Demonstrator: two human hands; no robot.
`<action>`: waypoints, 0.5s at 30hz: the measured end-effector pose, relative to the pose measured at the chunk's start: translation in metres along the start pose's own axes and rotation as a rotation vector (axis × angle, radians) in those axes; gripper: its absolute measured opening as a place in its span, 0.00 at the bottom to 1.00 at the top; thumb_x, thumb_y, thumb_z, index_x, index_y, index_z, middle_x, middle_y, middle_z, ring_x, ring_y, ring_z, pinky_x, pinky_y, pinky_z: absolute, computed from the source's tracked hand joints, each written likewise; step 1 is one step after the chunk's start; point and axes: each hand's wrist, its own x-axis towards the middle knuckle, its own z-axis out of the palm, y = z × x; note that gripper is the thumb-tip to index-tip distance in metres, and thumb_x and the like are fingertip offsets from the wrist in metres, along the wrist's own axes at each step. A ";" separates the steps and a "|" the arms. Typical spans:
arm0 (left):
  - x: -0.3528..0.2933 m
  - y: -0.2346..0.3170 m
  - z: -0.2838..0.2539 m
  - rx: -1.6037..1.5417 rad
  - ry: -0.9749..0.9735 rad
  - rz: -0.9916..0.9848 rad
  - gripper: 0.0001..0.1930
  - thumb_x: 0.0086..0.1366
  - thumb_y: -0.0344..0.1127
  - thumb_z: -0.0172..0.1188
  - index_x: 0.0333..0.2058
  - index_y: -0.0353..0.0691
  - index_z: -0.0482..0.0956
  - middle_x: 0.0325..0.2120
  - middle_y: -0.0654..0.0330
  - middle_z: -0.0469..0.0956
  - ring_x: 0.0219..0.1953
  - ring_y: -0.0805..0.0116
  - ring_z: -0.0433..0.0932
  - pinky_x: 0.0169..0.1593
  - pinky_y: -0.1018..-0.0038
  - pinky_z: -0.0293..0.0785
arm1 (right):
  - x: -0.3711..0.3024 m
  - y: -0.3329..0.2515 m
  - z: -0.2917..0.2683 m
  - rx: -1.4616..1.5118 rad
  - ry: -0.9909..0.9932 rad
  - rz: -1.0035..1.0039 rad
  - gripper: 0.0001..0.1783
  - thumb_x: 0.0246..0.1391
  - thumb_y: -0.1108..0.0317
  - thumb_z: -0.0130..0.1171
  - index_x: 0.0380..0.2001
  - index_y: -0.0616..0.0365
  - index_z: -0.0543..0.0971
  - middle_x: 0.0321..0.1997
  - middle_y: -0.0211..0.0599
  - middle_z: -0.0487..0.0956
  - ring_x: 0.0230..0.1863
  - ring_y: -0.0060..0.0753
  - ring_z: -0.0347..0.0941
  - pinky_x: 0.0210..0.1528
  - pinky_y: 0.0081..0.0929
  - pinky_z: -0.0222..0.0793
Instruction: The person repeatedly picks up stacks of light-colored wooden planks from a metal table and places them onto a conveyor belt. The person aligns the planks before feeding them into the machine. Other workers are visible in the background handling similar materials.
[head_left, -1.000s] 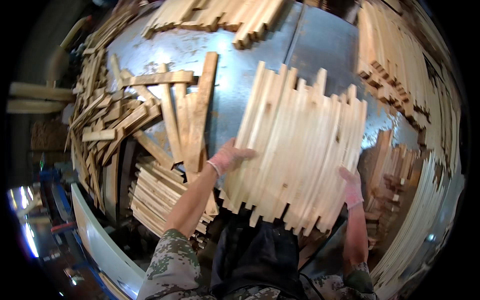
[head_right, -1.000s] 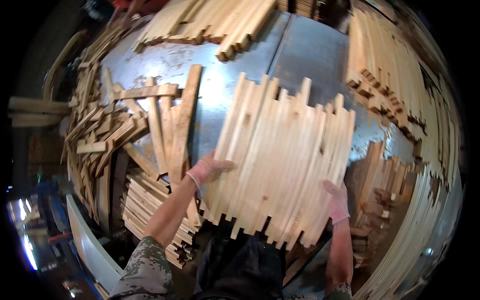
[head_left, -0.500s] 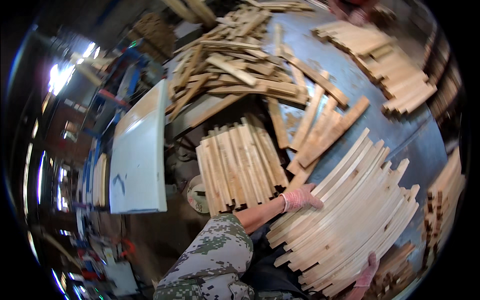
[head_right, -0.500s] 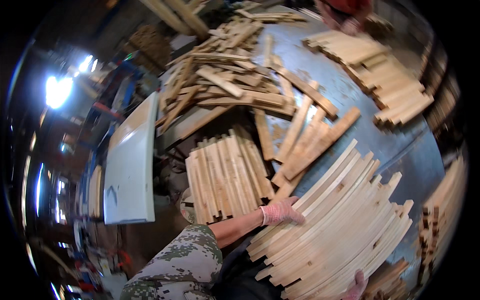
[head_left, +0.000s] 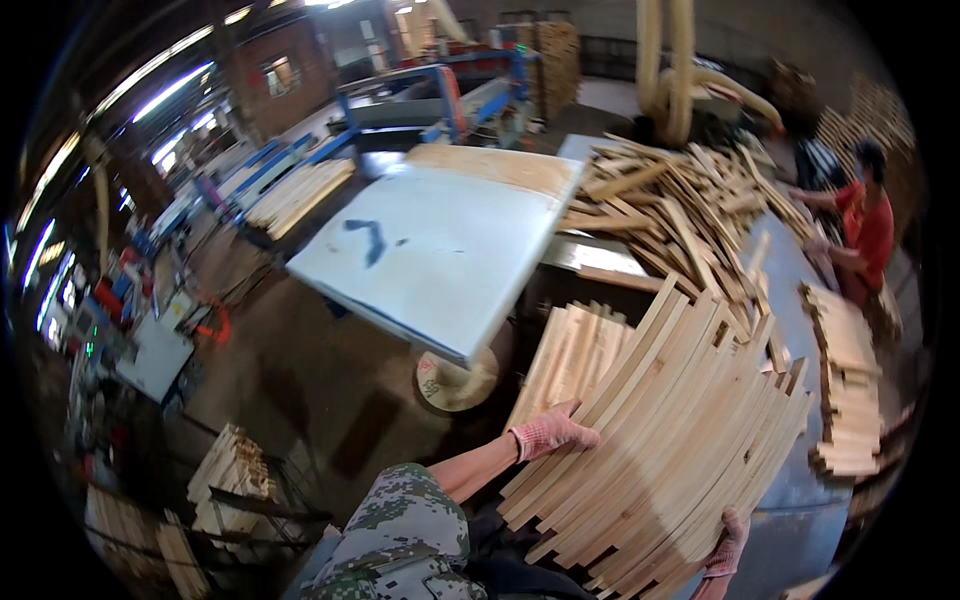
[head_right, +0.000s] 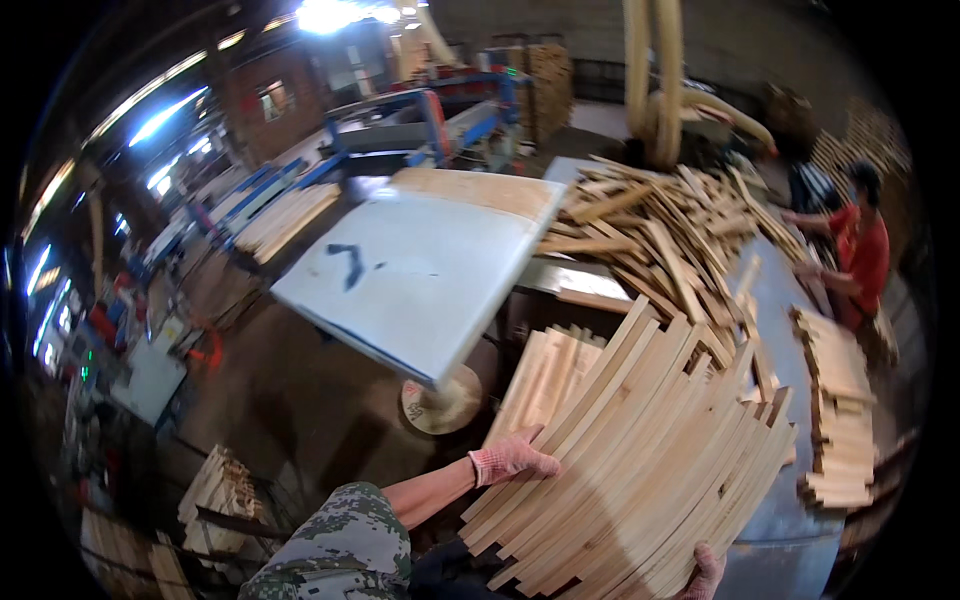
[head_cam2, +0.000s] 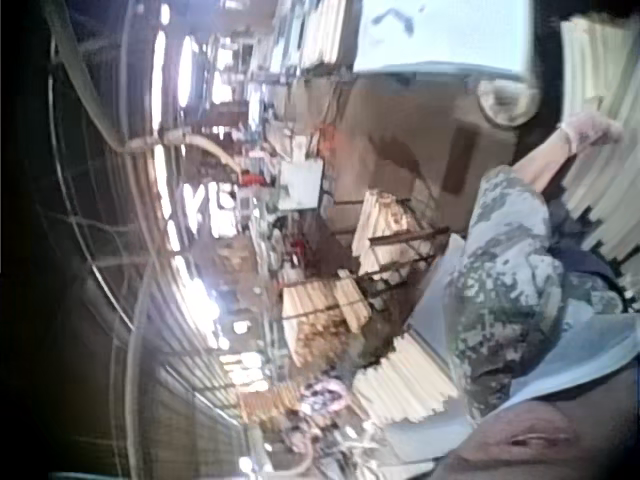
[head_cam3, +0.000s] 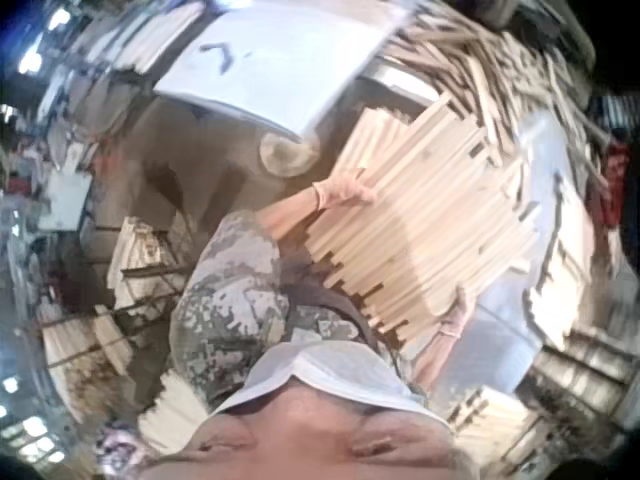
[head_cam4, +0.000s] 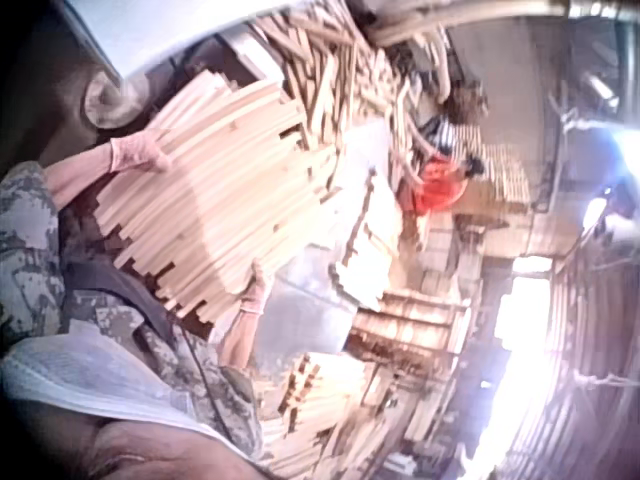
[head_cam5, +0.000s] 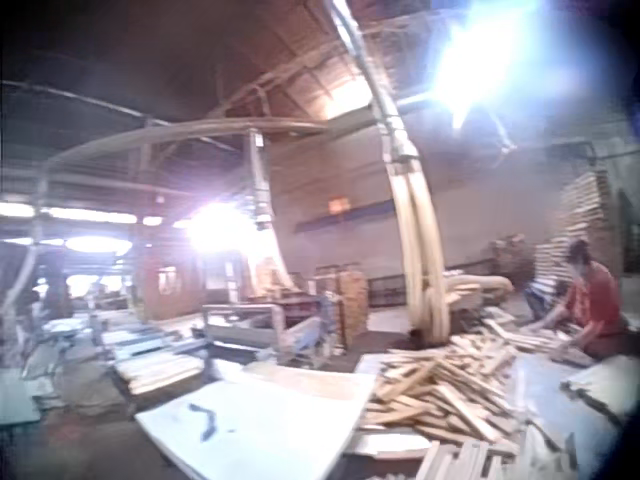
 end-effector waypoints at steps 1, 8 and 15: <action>-0.012 -0.004 -0.031 0.072 0.096 0.040 0.50 0.56 0.33 0.83 0.73 0.33 0.63 0.55 0.54 0.82 0.54 0.64 0.83 0.60 0.64 0.82 | 0.011 0.000 0.028 -0.028 -0.066 0.004 0.46 0.52 0.53 0.77 0.68 0.68 0.72 0.58 0.45 0.83 0.54 0.45 0.84 0.58 0.46 0.85; -0.169 0.010 -0.229 -0.158 0.233 0.242 0.44 0.57 0.38 0.83 0.67 0.29 0.69 0.54 0.56 0.82 0.51 0.67 0.83 0.57 0.68 0.81 | 0.043 0.049 0.245 -0.152 -0.269 -0.027 0.42 0.51 0.55 0.76 0.65 0.68 0.74 0.53 0.40 0.84 0.48 0.41 0.84 0.54 0.42 0.84; -0.244 0.023 -0.402 -0.185 0.385 0.219 0.44 0.57 0.37 0.82 0.67 0.27 0.68 0.53 0.52 0.83 0.52 0.62 0.84 0.55 0.62 0.83 | 0.123 0.154 0.393 0.077 -0.610 0.240 0.11 0.61 0.64 0.63 0.28 0.49 0.72 0.26 0.21 0.68 0.27 0.21 0.63 0.31 0.28 0.59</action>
